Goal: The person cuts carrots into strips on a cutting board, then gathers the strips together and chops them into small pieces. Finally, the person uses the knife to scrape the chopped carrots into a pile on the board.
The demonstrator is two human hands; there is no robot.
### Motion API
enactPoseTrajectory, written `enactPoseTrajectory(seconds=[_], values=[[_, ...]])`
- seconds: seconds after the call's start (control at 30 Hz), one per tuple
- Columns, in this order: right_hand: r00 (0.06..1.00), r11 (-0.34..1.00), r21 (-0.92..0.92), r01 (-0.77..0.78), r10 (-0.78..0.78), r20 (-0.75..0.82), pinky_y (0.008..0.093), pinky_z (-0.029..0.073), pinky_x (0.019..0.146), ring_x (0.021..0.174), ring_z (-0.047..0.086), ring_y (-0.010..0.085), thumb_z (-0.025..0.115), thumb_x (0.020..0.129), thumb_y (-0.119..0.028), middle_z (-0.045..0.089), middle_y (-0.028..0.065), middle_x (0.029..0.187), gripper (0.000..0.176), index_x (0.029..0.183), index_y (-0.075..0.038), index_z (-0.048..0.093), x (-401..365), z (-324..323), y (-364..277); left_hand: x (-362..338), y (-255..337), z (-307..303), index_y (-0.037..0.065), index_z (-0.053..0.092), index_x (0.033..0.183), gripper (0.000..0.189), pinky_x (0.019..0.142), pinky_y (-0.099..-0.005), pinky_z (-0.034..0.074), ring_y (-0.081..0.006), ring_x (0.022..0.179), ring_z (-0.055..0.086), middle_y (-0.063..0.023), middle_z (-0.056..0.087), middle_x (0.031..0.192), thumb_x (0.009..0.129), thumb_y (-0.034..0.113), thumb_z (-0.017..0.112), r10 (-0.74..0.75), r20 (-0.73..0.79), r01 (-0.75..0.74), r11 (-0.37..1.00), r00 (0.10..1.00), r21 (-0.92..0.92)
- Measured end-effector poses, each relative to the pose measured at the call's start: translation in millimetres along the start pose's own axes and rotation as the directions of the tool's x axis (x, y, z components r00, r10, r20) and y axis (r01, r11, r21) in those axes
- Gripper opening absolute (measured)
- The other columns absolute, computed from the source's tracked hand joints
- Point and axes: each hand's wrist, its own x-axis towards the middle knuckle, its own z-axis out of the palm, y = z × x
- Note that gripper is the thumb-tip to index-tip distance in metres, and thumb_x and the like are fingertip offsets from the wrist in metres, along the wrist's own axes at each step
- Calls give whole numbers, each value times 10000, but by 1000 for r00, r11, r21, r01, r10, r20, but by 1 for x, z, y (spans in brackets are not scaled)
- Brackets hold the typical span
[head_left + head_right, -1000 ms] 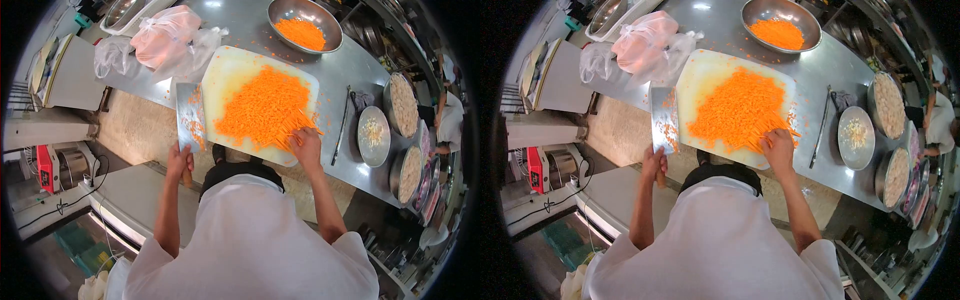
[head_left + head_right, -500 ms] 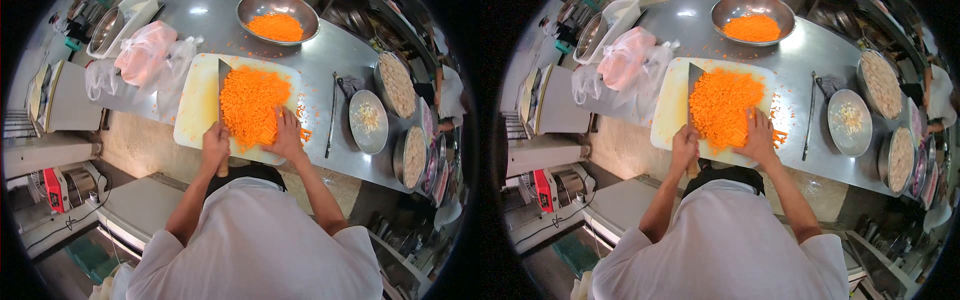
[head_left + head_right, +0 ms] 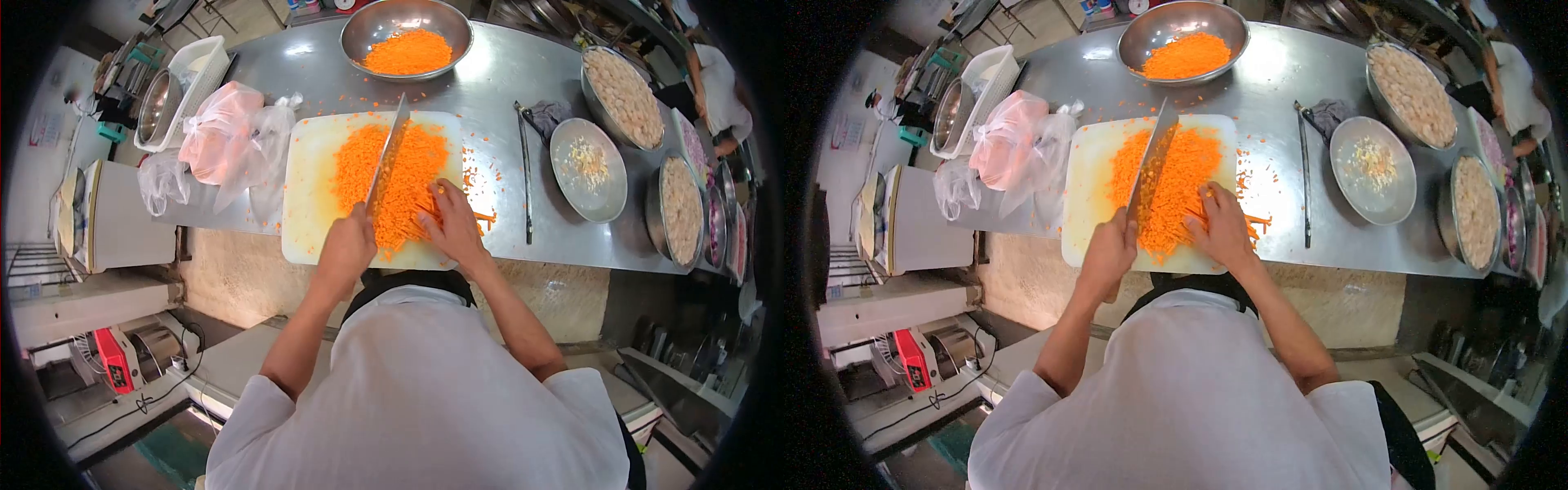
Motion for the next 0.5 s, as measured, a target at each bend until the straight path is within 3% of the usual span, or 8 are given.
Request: enactPoseTrajectory(seconds=[0.07, 0.1, 0.17, 0.23, 0.3, 0.43, 0.5], values=[[991, 978, 187, -92, 108, -78, 463, 427, 900, 1100, 477, 406, 630, 833, -147, 511, 205, 1187, 322, 1092, 24, 545, 3, 4, -1, -4, -3, 21, -65, 525, 943, 153, 598, -515, 474, -446, 648, 600, -301, 578, 668, 865, 66, 510, 113, -41, -110, 992, 993, 63], [991, 978, 187, -96, 112, -79, 463, 427, 900, 1100, 477, 406, 630, 833, -147, 511, 205, 1187, 322, 1092, 24, 545, 5, 8, -1, 4, -14, 39, -61, 522, 919, 133, 596, -517, 475, -443, 633, 602, -296, 569, 637, 862, 59, 508, 120, -19, -119, 991, 993, 59], [982, 996, 74, -47, 59, -177, 462, 431, 843, 1023, 488, 382, 564, 830, -42, 523, 177, 1094, 153, 972, 7, 537, 7, 22, -1, 18, -24, 50, -61, 520, 925, 133, 592, -516, 474, -445, 629, 601, -294, 567, 630, 861, 55, 507, 183, -18, -182, 982, 983, 55], [982, 999, -12, -30, 28, -185, 460, 430, 832, 1001, 489, 370, 576, 807, -42, 519, 173, 1065, 150, 947, -4, 534, 9, 29, 1, 15, -13, 39, -62, 517, 931, 134, 589, -516, 473, -447, 625, 601, -292, 565, 623, 859, 51, 505, 254, -14, -253, 966, 967, 49], [981, 996, -91, -15, -3, -192, 458, 429, 821, 978, 491, 358, 587, 785, -41, 515, 169, 1037, 150, 922, -15, 532, 11, 30, 0, -3, 4, 9, -71, 514, 927, 141, 592, -514, 477, -447, 623, 600, -290, 568, 631, 862, 53, 503, 154, 117, -169, 976, 981, 137], [988, 991, -135, -23, 1, -156, 439, 429, 818, 977, 491, 352, 585, 760, -41, 506, 161, 1005, 182, 933, -22, 534, 13, 27, -3, -4, 2, 35, -81, 524, 915, 145, 603, -527, 476, -448, 626, 601, -294, 573, 642, 866, 52, 496, 148, 139, -161, 983, 979, 88], [988, 989, -149, -16, -8, -156, 440, 429, 816, 978, 491, 354, 585, 762, -47, 503, 158, 997, 181, 934, -23, 534, 12, 28, -4, 19, -16, 67, -74, 511, 876, 139, 593, -536, 474, -447, 624, 601, -294, 571, 632, 874, 62, 484, 223, 73, -231, 963, 972, 140]])
